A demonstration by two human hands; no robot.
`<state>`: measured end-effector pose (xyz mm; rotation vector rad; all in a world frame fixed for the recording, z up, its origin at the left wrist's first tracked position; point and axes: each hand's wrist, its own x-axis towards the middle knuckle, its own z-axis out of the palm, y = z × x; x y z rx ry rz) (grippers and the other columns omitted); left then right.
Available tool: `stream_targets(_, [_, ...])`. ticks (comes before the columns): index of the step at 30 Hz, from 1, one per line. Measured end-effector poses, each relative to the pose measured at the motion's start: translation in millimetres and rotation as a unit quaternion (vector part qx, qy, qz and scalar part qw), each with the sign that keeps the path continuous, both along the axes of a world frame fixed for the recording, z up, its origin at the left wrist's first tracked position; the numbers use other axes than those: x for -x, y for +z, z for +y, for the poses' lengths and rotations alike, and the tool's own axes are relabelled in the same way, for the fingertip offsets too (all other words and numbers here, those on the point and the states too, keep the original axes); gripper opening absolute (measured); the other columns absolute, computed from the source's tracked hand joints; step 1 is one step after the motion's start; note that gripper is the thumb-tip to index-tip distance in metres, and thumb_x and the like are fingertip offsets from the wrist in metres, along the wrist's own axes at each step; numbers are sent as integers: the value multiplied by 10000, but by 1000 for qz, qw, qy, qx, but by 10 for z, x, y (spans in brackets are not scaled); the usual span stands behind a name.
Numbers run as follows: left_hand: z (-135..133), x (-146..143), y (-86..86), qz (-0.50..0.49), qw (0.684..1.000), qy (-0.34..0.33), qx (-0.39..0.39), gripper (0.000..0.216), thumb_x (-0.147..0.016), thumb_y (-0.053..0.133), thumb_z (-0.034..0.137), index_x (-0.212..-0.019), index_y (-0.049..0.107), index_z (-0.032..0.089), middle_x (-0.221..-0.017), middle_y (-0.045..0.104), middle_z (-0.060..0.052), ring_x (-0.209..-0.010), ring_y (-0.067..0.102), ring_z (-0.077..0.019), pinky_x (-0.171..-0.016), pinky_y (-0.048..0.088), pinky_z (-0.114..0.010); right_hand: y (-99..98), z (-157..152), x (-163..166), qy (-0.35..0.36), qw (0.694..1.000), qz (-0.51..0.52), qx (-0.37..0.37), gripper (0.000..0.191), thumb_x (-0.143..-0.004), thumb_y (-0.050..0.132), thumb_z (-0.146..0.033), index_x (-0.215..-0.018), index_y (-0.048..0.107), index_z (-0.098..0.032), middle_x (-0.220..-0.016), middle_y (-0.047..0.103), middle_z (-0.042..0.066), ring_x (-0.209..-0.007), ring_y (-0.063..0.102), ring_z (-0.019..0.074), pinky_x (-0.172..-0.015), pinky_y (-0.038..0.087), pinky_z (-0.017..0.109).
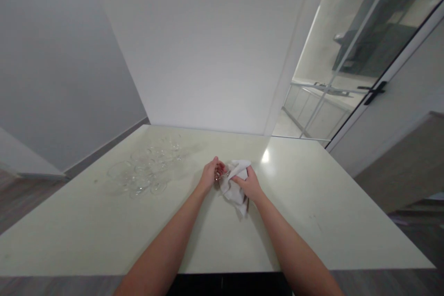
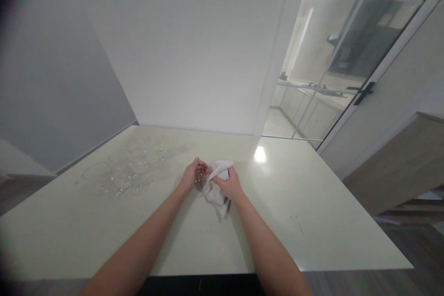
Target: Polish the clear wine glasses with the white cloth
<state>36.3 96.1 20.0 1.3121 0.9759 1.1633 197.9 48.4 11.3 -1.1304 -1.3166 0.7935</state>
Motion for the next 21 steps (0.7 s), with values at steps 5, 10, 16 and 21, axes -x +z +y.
stream_targets(5, [-134, 7, 43, 82, 978, 8, -191, 375, -760, 577, 540, -798, 591, 167, -748, 589, -33, -675, 517, -145, -607, 407, -244, -92, 56, -4, -46, 982, 163, 82, 393, -777, 592, -499, -1051, 556, -220, -906, 674, 28, -770, 620, 172, -709, 502, 295])
stream_targets(10, [-46, -24, -72, 74, 989, 47, -123, 392, -817, 481, 529, -687, 571, 170, -563, 474, 14, -531, 437, -119, -511, 343, -230, -44, 13, -43, -34, 998, 33, 38, 403, -700, 704, -426, -1019, 580, -213, -892, 650, 18, -797, 596, 187, -750, 488, 318])
stream_targets(16, [131, -7, -190, -1, 997, 7, 71, 514, -773, 449, 629, -599, 567, 160, -406, 342, 46, -342, 283, -84, -379, 181, -218, 104, -74, -41, 26, 981, -159, -109, 307, -654, 742, -273, -945, 659, -217, -1071, 553, 65, -1027, 531, 237, -939, 429, 378])
stream_targets(21, [85, -8, -167, -5, 999, 14, 47, 480, -777, 470, 586, -612, 590, 152, -434, 368, 39, -363, 303, -81, -378, 186, -211, 73, -53, -29, 26, 993, -69, -96, 163, -777, 615, -293, -895, 687, -207, -994, 594, 63, -965, 566, 215, -900, 446, 338])
